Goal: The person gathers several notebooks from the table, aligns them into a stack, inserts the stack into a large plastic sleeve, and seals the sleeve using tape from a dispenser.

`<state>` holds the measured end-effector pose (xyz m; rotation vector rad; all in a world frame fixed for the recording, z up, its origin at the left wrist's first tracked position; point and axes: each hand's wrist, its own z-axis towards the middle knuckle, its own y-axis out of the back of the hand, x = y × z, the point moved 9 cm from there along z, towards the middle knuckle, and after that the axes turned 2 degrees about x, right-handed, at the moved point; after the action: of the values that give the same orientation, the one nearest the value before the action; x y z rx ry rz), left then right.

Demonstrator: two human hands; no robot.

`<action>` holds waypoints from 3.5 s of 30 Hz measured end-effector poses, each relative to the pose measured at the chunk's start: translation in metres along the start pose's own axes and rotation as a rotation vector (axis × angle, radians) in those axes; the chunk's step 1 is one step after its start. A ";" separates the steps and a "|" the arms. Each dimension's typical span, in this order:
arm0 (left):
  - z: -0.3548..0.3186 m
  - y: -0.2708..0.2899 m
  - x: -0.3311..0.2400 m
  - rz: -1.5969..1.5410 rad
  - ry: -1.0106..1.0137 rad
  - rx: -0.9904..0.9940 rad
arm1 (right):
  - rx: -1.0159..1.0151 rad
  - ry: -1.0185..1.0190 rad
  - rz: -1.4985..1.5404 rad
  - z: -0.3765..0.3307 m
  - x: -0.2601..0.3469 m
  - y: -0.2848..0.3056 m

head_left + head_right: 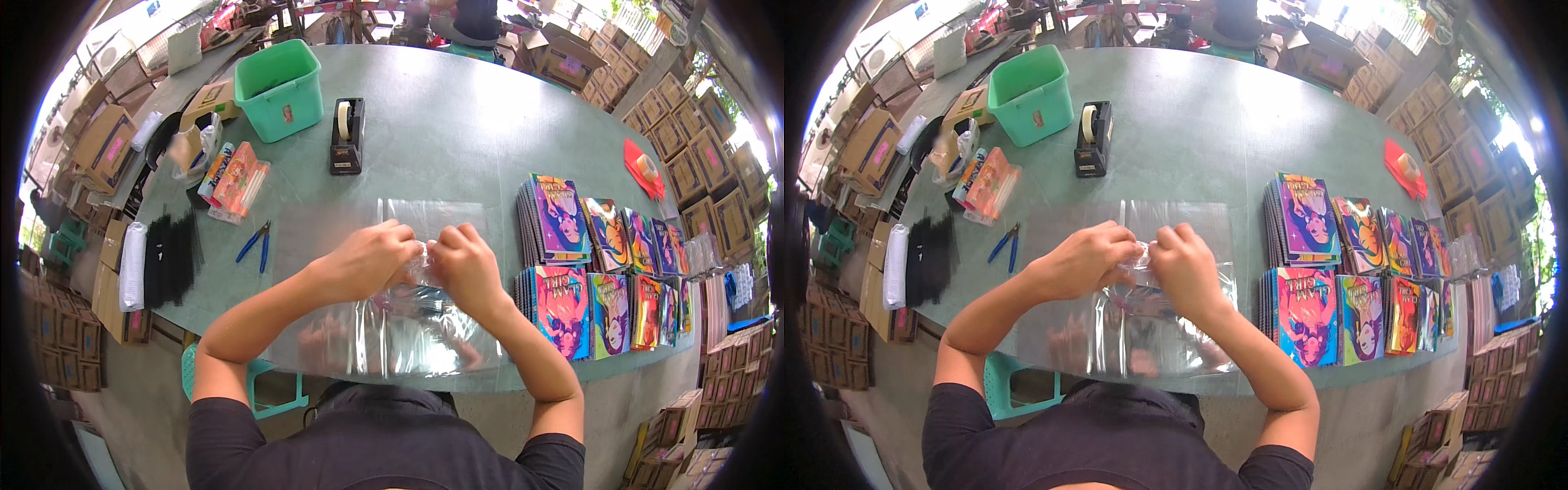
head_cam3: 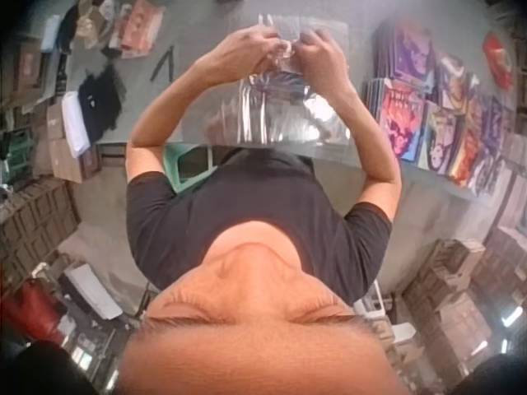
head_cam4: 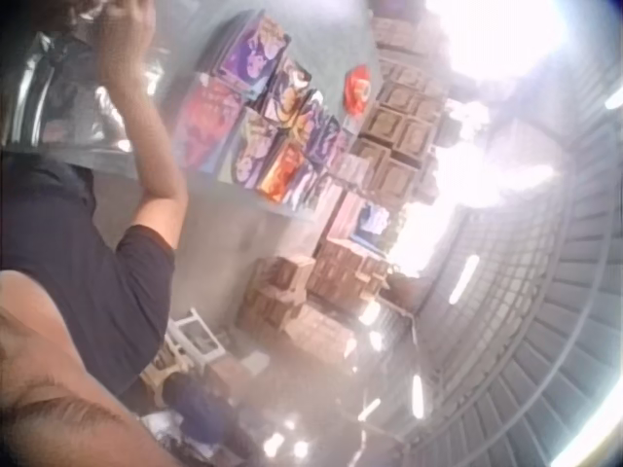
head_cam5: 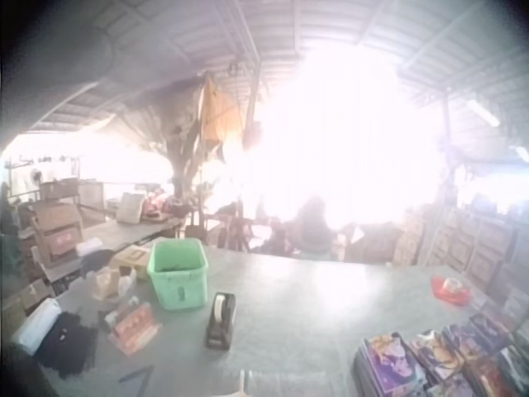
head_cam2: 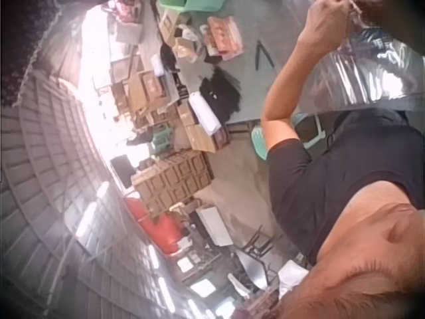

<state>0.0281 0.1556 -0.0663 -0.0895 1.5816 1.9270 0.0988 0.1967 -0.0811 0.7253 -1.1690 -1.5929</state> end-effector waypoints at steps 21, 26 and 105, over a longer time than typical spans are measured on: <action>-0.085 -0.009 0.013 0.279 -0.399 -0.269 | 0.374 0.068 0.192 -0.027 0.012 -0.021; -0.047 0.049 0.212 0.298 0.291 -0.752 | 0.437 0.065 0.159 -0.019 0.010 -0.023; -0.103 -0.070 0.027 -1.016 0.856 -0.858 | 0.173 -0.104 0.328 0.013 -0.005 -0.028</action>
<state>0.0078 0.0790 -0.1660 -1.8531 0.6514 1.5523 0.0789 0.2065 -0.1025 0.5312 -1.4348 -1.2780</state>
